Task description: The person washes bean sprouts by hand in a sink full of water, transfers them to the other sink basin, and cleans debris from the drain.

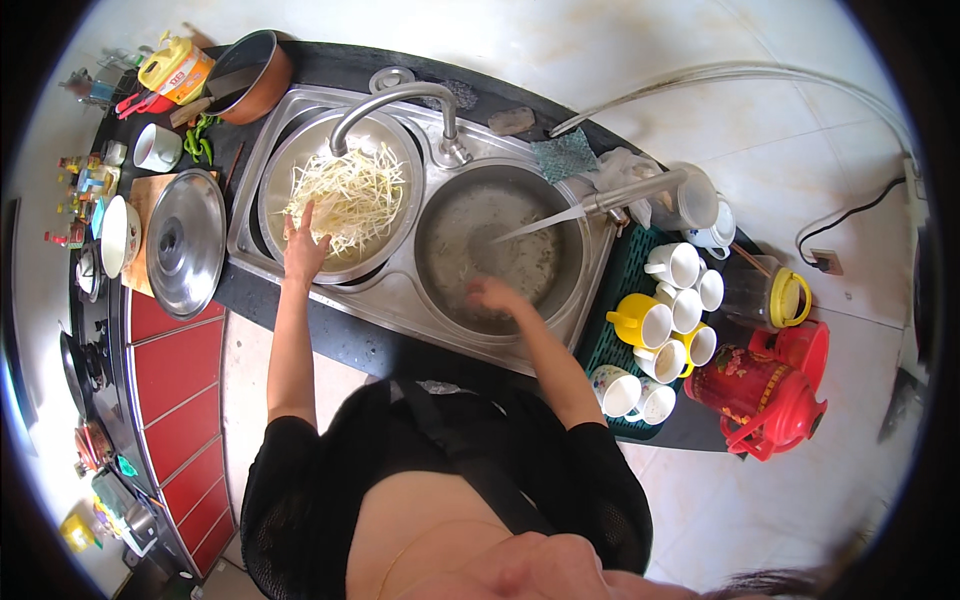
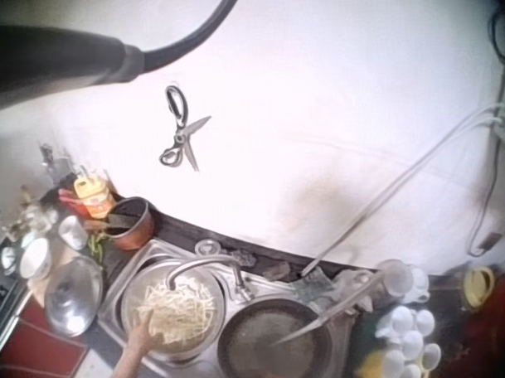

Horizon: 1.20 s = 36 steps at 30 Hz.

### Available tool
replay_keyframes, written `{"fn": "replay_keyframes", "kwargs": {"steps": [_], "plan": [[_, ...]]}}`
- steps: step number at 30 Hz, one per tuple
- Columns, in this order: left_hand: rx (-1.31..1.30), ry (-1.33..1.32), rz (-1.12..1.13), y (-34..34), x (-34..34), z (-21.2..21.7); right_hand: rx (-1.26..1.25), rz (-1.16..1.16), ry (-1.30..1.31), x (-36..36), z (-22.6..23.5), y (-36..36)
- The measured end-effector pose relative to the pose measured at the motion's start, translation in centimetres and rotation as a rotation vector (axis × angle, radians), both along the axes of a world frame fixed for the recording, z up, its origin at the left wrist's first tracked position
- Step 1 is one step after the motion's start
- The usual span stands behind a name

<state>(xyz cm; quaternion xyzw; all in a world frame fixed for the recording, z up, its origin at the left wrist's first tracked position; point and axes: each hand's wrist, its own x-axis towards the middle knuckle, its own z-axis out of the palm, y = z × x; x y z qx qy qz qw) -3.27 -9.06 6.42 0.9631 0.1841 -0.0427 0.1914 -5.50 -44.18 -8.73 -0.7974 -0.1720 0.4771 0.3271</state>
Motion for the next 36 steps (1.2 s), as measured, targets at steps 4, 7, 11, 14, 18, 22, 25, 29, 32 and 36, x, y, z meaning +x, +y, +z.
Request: {"fn": "replay_keyframes", "kwargs": {"steps": [4,7,11,14,18,22,25,29,32,36], "plan": [[-0.173,-0.214,-0.115,-2.9,2.0,-0.7,-0.241,-0.521,-0.537,5.3,0.1,-4.1],[-0.451,-0.283,-0.209,-8.5,3.9,-0.8,-0.086,-0.615,-0.794,9.6,-0.6,-5.1],[-0.509,-0.156,-0.457,-15.8,5.7,-2.1,0.196,-0.633,-0.698,13.1,0.0,-2.1],[-0.538,0.04,-0.503,-17.9,6.3,-7.3,0.286,-0.473,-0.548,12.5,-0.6,0.7],[-0.47,0.145,-0.489,-18.4,5.8,-12.2,0.098,-0.287,-0.237,9.8,-1.3,1.3],[-0.328,0.568,-0.564,-18.7,4.0,-15.8,0.091,-0.317,-0.072,4.6,-6.0,-0.9],[-0.155,0.763,-0.876,-18.5,2.5,-16.5,0.057,-0.321,0.198,1.6,-3.4,-1.5],[-0.126,0.892,-1.059,-17.5,1.4,-15.2,0.039,-0.277,0.643,-0.5,-0.7,-2.1],[-0.301,0.902,-0.953,-16.7,2.2,-12.4,0.149,-0.463,0.843,-1.0,1.9,-2.2],[0.071,0.647,-0.989,-16.9,2.0,-10.1,0.156,-0.41,0.371,-1.7,-0.1,-3.5]]}}
